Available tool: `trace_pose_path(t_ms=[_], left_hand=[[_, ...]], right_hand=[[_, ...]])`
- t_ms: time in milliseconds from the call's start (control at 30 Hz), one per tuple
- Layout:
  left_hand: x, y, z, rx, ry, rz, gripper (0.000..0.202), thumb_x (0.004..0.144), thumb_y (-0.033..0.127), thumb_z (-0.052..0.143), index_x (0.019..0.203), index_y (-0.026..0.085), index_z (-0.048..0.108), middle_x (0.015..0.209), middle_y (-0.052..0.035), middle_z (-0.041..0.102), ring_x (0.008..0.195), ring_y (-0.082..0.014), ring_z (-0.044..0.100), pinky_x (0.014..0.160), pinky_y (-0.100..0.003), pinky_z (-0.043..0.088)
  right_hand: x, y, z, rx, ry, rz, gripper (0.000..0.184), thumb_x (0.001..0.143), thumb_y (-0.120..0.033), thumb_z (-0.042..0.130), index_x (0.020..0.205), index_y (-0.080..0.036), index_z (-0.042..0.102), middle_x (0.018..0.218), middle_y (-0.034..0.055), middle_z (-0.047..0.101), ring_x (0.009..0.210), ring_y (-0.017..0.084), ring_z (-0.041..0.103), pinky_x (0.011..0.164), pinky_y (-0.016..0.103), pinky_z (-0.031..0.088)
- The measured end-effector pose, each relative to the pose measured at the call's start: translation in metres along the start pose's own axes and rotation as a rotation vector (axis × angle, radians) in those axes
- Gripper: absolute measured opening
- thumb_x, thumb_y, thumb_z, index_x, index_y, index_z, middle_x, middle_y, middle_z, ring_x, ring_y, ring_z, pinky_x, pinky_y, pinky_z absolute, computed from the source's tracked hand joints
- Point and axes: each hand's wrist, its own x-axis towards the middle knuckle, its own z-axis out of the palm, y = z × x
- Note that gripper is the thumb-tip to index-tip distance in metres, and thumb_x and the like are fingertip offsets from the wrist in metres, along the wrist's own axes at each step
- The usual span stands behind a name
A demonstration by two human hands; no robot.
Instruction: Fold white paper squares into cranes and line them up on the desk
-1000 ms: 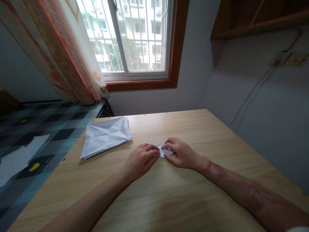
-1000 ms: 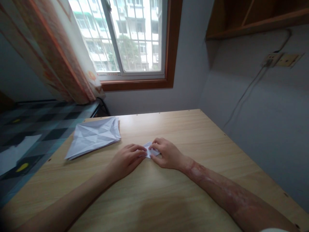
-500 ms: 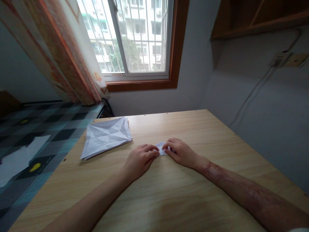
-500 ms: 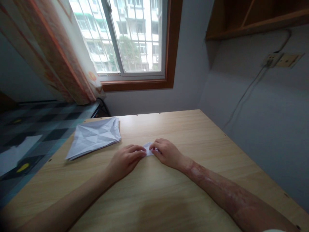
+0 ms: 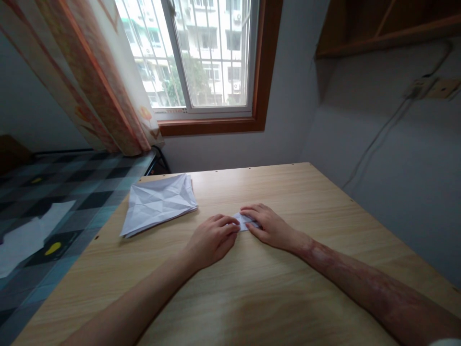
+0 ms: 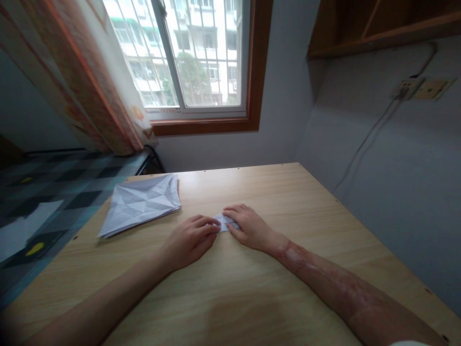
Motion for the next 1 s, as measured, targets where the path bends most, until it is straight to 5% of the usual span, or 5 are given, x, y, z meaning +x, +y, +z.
trace_pose_path(t_ms=[367, 633, 1000], left_hand=[[-0.001, -0.001, 0.003, 0.004, 0.025, 0.020, 0.020, 0.107, 0.019, 0.059, 0.119, 0.024, 0.074, 0.126, -0.0082, 0.079, 0.111, -0.0256, 0.073, 0.098, -0.042, 0.060], [-0.002, 0.000, 0.002, 0.077, 0.046, -0.095, 0.029, 0.107, 0.022, 0.060, 0.134, 0.024, 0.070, 0.134, -0.0109, 0.074, 0.112, -0.0276, 0.073, 0.097, -0.044, 0.058], [-0.003, -0.004, 0.004, 0.108, 0.010, -0.049, 0.021, 0.113, 0.026, 0.056, 0.117, 0.024, 0.076, 0.122, -0.0078, 0.080, 0.109, -0.0268, 0.074, 0.096, -0.043, 0.057]], right_hand=[[-0.001, -0.001, -0.001, 0.020, 0.060, -0.071, 0.038, 0.102, -0.011, 0.068, 0.138, -0.023, 0.071, 0.123, 0.0110, 0.079, 0.115, 0.030, 0.069, 0.105, 0.048, 0.056], [-0.002, -0.003, -0.001, -0.031, 0.044, -0.086, 0.027, 0.101, -0.018, 0.074, 0.125, -0.028, 0.080, 0.115, 0.0070, 0.078, 0.107, 0.026, 0.071, 0.101, 0.045, 0.056], [0.000, -0.012, -0.007, -0.274, -0.045, -0.169, 0.022, 0.109, -0.026, 0.066, 0.127, -0.022, 0.077, 0.117, 0.0103, 0.077, 0.106, 0.029, 0.069, 0.100, 0.046, 0.055]])
